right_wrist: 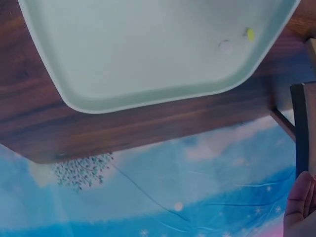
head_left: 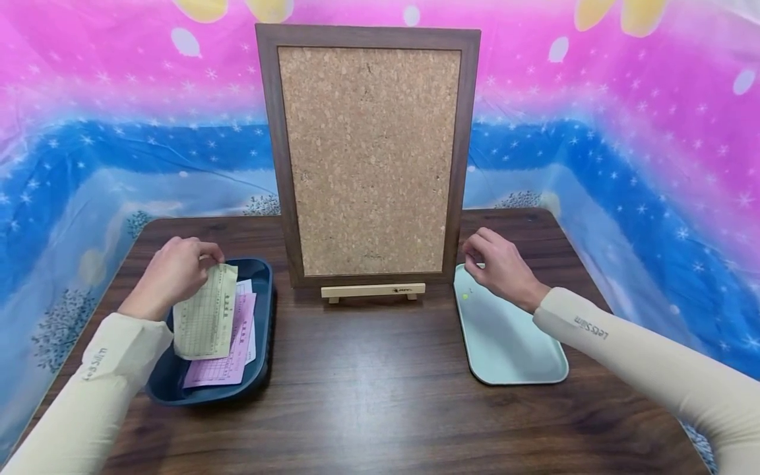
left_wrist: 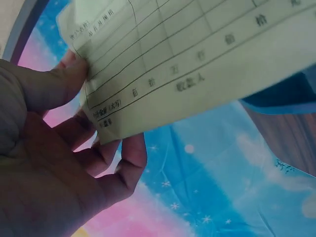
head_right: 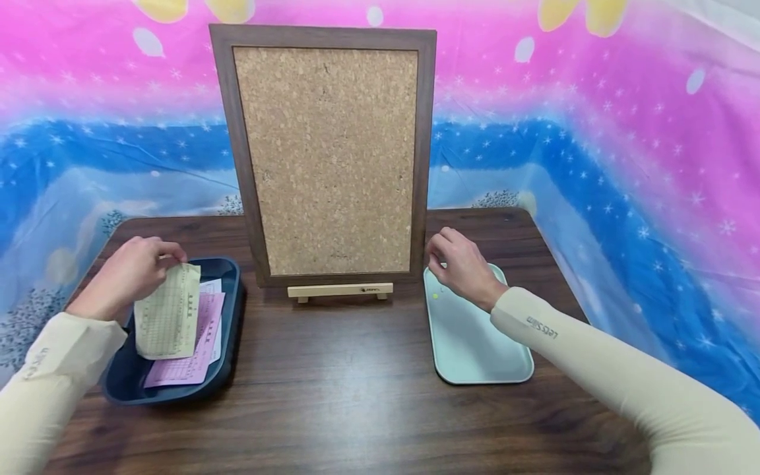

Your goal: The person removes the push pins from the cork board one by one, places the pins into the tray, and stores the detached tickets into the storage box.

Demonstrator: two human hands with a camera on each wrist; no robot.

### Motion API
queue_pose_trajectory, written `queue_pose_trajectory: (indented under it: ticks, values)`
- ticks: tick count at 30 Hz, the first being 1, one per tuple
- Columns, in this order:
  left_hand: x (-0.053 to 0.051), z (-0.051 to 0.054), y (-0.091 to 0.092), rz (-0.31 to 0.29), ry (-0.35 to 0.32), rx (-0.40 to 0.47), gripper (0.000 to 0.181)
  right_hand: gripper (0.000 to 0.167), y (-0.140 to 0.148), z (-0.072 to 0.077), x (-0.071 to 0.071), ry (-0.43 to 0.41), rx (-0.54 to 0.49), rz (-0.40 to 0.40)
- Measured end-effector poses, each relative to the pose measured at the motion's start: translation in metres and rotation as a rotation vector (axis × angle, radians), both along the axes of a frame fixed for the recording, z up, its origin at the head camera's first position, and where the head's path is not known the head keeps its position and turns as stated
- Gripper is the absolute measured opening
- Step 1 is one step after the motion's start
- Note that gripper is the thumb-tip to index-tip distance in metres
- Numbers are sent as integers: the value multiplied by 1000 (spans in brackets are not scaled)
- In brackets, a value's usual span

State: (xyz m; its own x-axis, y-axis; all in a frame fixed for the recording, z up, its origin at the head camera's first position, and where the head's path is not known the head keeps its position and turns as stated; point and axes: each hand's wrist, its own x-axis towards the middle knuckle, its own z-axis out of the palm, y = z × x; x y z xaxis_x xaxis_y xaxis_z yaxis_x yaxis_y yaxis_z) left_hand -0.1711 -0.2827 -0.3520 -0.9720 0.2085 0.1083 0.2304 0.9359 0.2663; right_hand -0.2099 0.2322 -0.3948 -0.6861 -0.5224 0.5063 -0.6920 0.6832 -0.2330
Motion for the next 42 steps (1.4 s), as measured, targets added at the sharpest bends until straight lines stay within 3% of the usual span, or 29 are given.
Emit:
queue_pose_trajectory:
  ticks: [10, 16, 31, 34, 42]
  values:
    - [0, -13, -5, -40, -104, -18, 20, 11, 6, -15, 1, -56, 12, -31]
    - [1, -16, -6, -18, -103, 8, 17, 10, 12, -25, 0, -103, 32, -69]
    - [10, -19, -5, 16, -177, 25, 25, 7, 24, -64, -4, -402, 126, -83]
    - [13, -18, 1, 13, -157, 31, 25, 8, 25, -70, -3, -422, 143, -89]
    - [29, -9, 35, -45, -4, 74, 27, 8, 26, -73, -1, -405, 141, -99]
